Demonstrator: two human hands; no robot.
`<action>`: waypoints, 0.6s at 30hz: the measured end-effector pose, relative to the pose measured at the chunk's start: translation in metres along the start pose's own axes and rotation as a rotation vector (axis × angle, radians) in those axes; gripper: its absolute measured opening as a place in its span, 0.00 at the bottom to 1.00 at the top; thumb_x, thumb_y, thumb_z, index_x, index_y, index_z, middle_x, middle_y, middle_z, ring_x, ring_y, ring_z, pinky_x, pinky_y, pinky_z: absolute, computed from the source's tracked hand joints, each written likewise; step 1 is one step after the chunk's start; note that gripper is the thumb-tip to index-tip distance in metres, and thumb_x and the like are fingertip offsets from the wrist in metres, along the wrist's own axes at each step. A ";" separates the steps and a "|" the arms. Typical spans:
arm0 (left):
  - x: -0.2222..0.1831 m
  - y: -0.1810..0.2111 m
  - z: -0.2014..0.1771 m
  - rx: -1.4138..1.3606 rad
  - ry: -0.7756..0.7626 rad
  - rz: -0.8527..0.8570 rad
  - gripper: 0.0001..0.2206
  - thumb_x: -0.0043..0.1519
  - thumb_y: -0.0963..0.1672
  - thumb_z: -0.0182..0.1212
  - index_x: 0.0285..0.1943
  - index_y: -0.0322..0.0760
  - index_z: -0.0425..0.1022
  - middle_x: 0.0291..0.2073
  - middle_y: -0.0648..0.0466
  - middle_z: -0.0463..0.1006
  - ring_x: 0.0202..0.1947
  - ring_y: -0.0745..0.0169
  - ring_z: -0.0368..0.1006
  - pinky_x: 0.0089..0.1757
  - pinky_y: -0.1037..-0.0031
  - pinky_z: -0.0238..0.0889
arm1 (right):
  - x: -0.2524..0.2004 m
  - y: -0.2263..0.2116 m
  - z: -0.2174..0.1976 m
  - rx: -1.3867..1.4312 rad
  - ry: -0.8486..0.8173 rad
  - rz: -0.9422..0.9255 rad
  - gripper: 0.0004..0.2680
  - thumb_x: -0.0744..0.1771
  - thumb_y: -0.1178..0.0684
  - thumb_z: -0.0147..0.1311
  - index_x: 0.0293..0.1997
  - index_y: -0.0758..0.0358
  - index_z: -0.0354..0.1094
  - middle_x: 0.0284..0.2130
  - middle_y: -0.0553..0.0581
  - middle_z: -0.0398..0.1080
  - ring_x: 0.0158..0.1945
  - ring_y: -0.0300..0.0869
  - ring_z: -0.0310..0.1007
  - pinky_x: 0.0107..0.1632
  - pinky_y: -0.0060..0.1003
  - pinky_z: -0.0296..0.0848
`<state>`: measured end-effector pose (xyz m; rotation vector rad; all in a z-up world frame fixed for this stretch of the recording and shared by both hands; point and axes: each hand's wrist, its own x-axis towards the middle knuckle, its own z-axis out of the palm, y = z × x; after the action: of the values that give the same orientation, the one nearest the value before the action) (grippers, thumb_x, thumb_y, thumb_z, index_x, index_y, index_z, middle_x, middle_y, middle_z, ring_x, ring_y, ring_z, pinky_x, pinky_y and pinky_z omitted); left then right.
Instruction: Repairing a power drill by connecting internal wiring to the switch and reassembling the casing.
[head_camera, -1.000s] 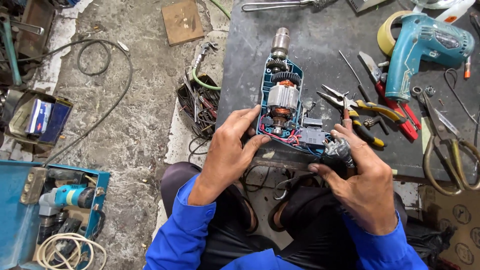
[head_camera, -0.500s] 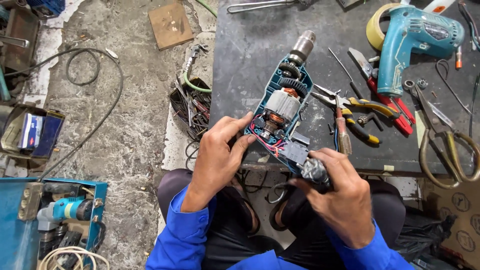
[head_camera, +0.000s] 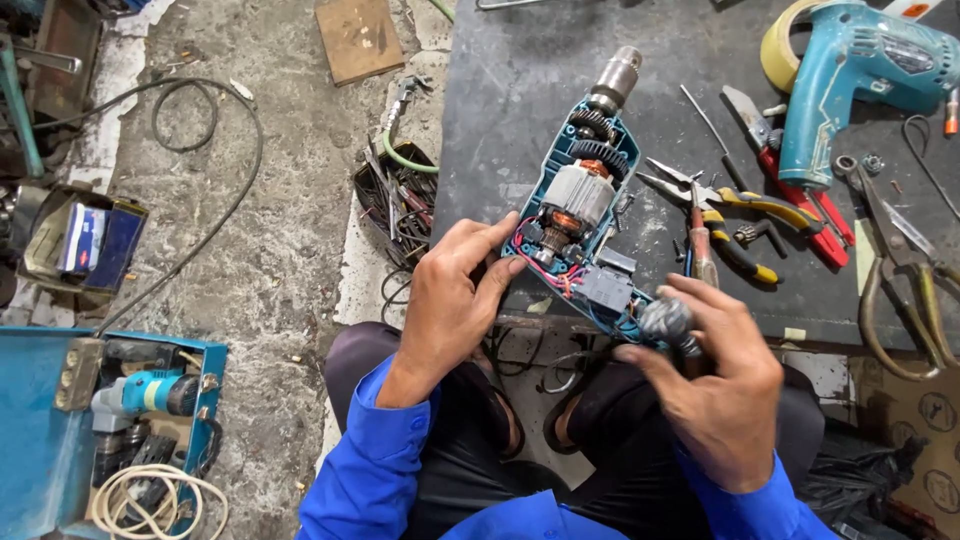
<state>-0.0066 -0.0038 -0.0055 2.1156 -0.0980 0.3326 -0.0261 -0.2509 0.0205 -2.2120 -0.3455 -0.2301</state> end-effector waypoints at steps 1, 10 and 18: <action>0.000 -0.001 0.000 0.003 0.004 -0.002 0.19 0.65 0.43 0.64 0.64 0.32 0.74 0.42 0.51 0.77 0.42 0.57 0.76 0.45 0.69 0.70 | -0.004 0.003 0.000 0.003 -0.003 -0.003 0.20 0.60 0.53 0.70 0.54 0.70 0.72 0.55 0.68 0.73 0.60 0.51 0.74 0.51 0.39 0.76; -0.002 -0.006 -0.001 0.010 0.033 0.018 0.18 0.65 0.43 0.64 0.62 0.31 0.75 0.43 0.50 0.79 0.43 0.58 0.78 0.46 0.69 0.73 | -0.031 0.023 -0.002 0.075 0.197 0.060 0.16 0.67 0.51 0.60 0.58 0.74 0.69 0.51 0.66 0.72 0.55 0.49 0.75 0.52 0.39 0.78; -0.003 -0.006 0.000 0.006 0.042 0.011 0.18 0.65 0.44 0.64 0.62 0.32 0.75 0.42 0.52 0.78 0.42 0.58 0.78 0.44 0.69 0.73 | -0.036 0.019 -0.002 0.141 0.245 0.102 0.14 0.66 0.61 0.64 0.57 0.72 0.69 0.49 0.65 0.70 0.47 0.44 0.73 0.44 0.31 0.77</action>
<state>-0.0082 -0.0006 -0.0109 2.1131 -0.0841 0.3838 -0.0536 -0.2696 -0.0023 -2.0287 -0.1101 -0.4040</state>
